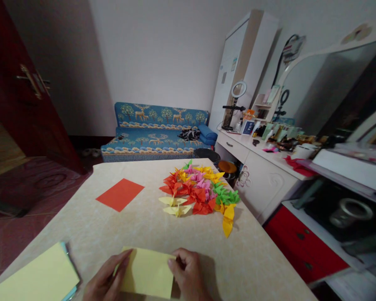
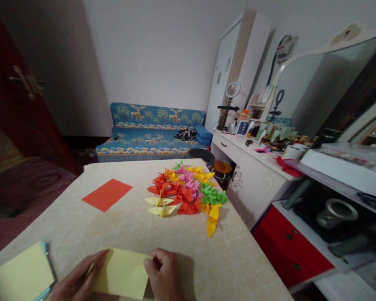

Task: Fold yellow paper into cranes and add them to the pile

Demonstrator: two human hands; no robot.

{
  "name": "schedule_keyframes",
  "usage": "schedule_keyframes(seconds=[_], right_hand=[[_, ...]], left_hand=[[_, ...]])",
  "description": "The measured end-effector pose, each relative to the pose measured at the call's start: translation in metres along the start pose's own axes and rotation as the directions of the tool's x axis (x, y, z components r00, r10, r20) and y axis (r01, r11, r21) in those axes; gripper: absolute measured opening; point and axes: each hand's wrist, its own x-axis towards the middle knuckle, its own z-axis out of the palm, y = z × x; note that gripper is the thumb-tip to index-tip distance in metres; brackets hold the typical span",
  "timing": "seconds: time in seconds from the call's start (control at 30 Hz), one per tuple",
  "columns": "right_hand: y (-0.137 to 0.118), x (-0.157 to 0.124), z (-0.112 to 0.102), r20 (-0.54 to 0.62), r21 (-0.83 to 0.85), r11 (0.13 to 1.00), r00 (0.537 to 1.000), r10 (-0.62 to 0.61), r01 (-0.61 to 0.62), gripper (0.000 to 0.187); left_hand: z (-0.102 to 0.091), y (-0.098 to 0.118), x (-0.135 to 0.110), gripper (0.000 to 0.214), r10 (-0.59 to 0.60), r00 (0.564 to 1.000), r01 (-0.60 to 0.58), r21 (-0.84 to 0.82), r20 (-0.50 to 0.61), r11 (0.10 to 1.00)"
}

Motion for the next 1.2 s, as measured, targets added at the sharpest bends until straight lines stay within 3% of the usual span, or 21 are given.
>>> schedule_keyframes(seconds=[0.07,0.17,0.27,0.37,0.5,0.7,0.9,1.2], right_hand=[[0.0,-0.001,0.0,0.009,0.002,1.0,1.0,0.013,-0.013,0.019],[0.002,-0.001,-0.001,-0.002,0.018,0.999,0.999,0.042,-0.042,0.024],[0.003,-0.001,-0.003,-0.03,0.015,0.999,0.998,0.049,-0.048,0.029],[0.0,0.0,-0.006,-0.039,0.028,0.997,0.997,0.074,-0.073,0.036],[-0.005,0.002,-0.011,-0.009,-0.016,0.995,0.995,0.101,-0.101,0.048],[-0.001,0.004,-0.017,0.01,-0.224,0.972,0.997,0.072,-0.068,0.051],[0.003,0.007,-0.02,0.044,-0.364,0.931,0.998,0.047,-0.028,0.052],[0.0,-0.007,-0.014,0.185,-0.18,0.983,0.983,-0.015,0.048,0.037]], left_hand=[[0.003,0.002,0.001,0.053,-0.162,0.982,0.158,-0.05,-0.101,0.986],[0.009,0.007,0.0,0.073,-0.257,0.963,0.233,-0.24,-0.077,0.943],[0.016,0.011,0.0,0.073,-0.233,0.971,0.2,-0.345,-0.056,0.917],[0.019,0.009,0.002,0.054,-0.207,0.976,0.168,-0.379,-0.066,0.91],[0.019,0.003,0.005,0.023,-0.035,0.997,0.016,-0.263,-0.067,0.965],[0.02,0.006,0.004,0.021,-0.079,0.996,0.068,-0.187,-0.052,0.98],[0.019,0.002,0.002,0.022,0.015,1.0,-0.016,-0.152,-0.01,0.988],[0.022,0.001,0.007,0.021,-0.157,0.977,0.104,-0.322,-0.142,0.941]])
